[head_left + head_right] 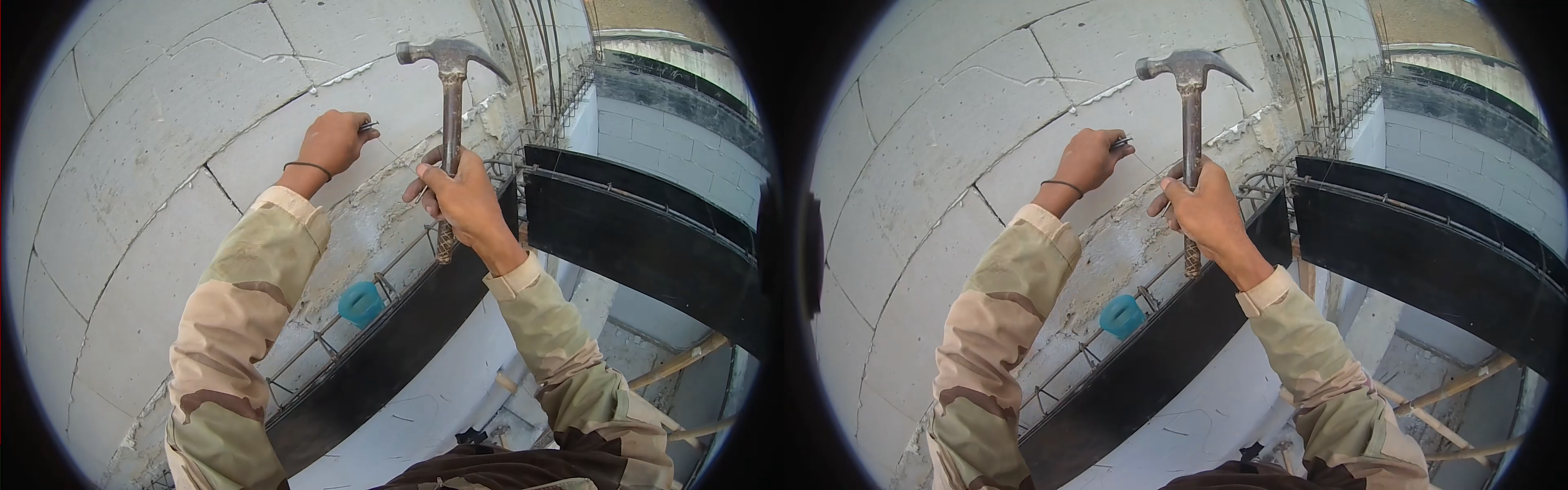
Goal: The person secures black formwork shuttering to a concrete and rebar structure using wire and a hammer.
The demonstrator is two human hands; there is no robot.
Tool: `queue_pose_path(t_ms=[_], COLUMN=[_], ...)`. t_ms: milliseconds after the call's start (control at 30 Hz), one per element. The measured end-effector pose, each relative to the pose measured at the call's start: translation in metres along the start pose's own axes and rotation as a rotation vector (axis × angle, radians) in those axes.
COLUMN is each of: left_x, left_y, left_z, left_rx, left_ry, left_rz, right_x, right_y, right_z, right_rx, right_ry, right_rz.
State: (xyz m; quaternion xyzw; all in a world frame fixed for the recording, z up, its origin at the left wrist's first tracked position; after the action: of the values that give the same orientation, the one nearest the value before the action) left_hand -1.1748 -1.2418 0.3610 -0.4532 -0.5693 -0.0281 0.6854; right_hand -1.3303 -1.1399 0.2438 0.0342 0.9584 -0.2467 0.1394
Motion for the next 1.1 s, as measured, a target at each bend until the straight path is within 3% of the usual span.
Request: queue_pose_path(t_ms=[133, 233, 333, 400, 533, 600, 700, 833, 1100], left_x=[-0.009, -0.016, -0.008, -0.006, -0.010, -0.014, -0.023, -0.035, -0.021], left_y=[-0.016, -0.026, -0.036, -0.039, -0.035, -0.032, -0.029, -0.028, -0.017], left_z=[-0.009, -0.011, -0.017, -0.023, -0.027, -0.027, -0.032, -0.027, -0.031], left_rx=[-0.042, 0.024, 0.043, 0.074, 0.070, 0.138, 0.259, 0.191, 0.312], left_ry=[-0.207, -0.154, -0.063, 0.071, 0.114, 0.072, 0.102, -0.003, 0.283], left_rz=[-0.030, 0.001, -0.081, -0.239, -0.195, -0.047, -0.008, 0.107, 0.060], right_x=[0.023, 0.032, 0.032, 0.027, 0.014, 0.007, -0.002, -0.016, -0.015], right_y=[-0.027, -0.061, -0.091, -0.103, -0.107, -0.108, -0.114, -0.121, -0.114], right_z=[-0.019, -0.014, -0.006, -0.004, -0.004, 0.001, 0.008, 0.018, 0.005], right_rx=[0.037, 0.043, 0.083, 0.087, 0.015, -0.058, -0.028, 0.006, -0.009], right_ry=[0.047, -0.043, -0.137, -0.076, -0.054, 0.028, 0.180, 0.191, 0.328], right_rz=[0.004, 0.003, 0.034, 0.030, -0.043, -0.069, -0.071, -0.025, -0.089])
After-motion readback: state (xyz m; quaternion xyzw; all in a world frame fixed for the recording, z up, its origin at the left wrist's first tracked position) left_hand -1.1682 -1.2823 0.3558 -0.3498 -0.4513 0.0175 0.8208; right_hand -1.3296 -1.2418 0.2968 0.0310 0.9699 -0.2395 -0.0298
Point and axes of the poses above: each hand's wrist, its own y-axis away from the middle knuckle, its own x-axis out of the back of the hand, z = x × y, the point moved 5 cm from there along -y, towards the middle knuckle, and after that the axes turned 8 degrees about y, right-handed, at the moved point
